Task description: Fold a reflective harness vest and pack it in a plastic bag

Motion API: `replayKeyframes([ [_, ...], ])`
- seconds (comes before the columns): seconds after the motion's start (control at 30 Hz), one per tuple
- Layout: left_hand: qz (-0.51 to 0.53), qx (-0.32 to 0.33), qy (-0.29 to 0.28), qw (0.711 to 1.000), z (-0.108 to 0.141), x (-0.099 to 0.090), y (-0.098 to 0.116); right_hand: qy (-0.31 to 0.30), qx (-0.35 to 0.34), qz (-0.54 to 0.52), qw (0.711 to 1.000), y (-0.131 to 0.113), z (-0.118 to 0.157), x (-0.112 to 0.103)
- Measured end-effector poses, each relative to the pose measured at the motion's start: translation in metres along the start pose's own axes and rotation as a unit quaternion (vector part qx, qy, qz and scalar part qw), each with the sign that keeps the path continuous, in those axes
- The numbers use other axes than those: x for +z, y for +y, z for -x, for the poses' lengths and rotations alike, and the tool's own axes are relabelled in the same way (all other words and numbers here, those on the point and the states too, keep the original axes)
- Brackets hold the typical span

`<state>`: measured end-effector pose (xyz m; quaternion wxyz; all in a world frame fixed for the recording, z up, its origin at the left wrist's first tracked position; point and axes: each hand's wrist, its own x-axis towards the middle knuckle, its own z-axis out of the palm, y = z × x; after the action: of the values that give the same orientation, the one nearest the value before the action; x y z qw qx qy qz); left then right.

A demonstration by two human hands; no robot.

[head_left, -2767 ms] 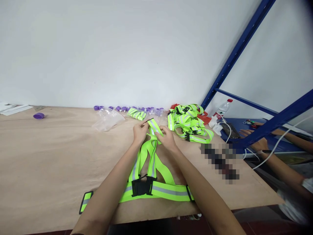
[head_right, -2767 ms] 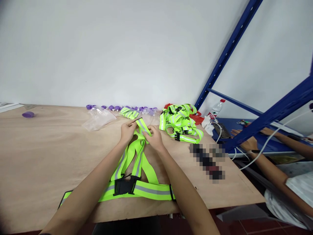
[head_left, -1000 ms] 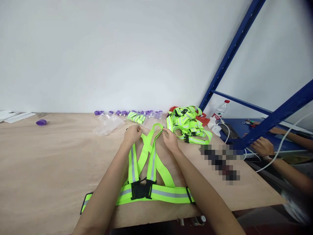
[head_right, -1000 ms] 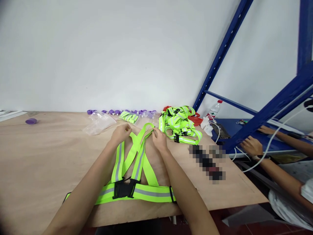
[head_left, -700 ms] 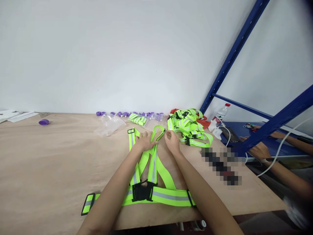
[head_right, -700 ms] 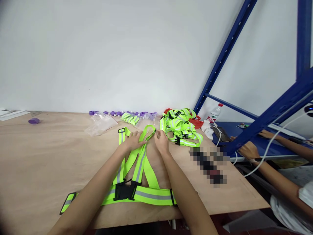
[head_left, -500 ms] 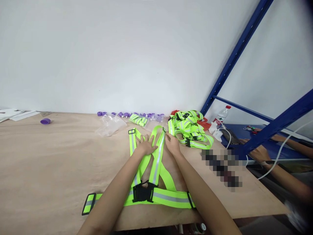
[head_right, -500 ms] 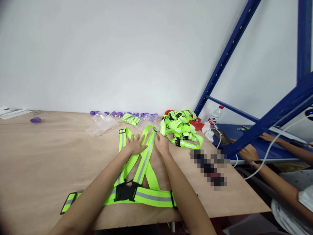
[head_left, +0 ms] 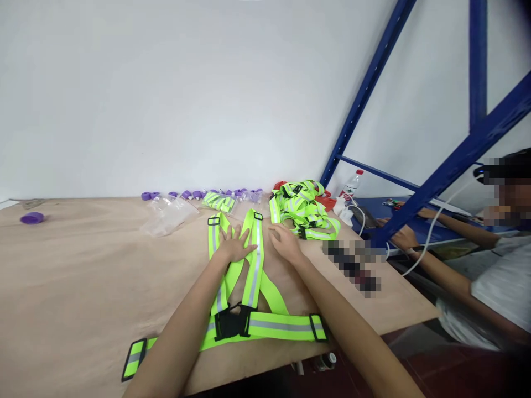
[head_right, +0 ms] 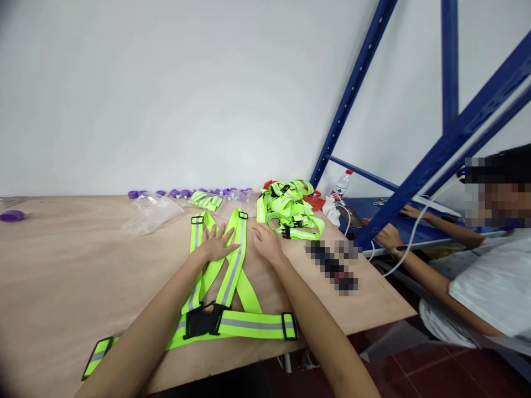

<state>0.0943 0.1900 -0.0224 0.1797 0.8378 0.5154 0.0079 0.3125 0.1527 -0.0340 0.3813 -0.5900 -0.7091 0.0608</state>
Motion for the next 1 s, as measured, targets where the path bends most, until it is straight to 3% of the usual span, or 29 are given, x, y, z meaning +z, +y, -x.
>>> replayKeyframes([
  [0.13, -0.005, -0.004, 0.010, 1.000, -0.003, 0.002, -0.001, 0.027, -0.002, 0.172, 0.985, 0.018, 0.041, -0.063],
  [0.23, -0.008, -0.007, 0.009, 1.000, -0.005, 0.004, -0.002, 0.026, 0.065, 0.301, 0.951, 0.038, 0.075, -0.103],
  [0.3, -0.013, -0.009, 0.009, 1.000, -0.005, 0.005, -0.002, 0.010, 0.112, 0.354, 0.929, 0.051, 0.092, -0.118],
  [0.43, -0.024, -0.009, 0.008, 1.000, -0.005, 0.005, -0.003, -0.035, 0.184, 0.377, 0.907, 0.063, 0.105, -0.125],
  [0.57, -0.026, -0.004, 0.013, 1.000, -0.004, 0.005, -0.004, -0.067, 0.188, 0.363, 0.910, 0.065, 0.101, -0.123],
  [0.77, -0.039, -0.006, 0.015, 0.999, -0.003, 0.004, -0.004, -0.051, 0.238, 0.321, 0.915, 0.072, 0.108, -0.138],
  [1.0, -0.038, -0.010, 0.013, 0.999, -0.004, 0.004, -0.004, -0.064, 0.225, 0.296, 0.926, 0.076, 0.130, -0.157],
])
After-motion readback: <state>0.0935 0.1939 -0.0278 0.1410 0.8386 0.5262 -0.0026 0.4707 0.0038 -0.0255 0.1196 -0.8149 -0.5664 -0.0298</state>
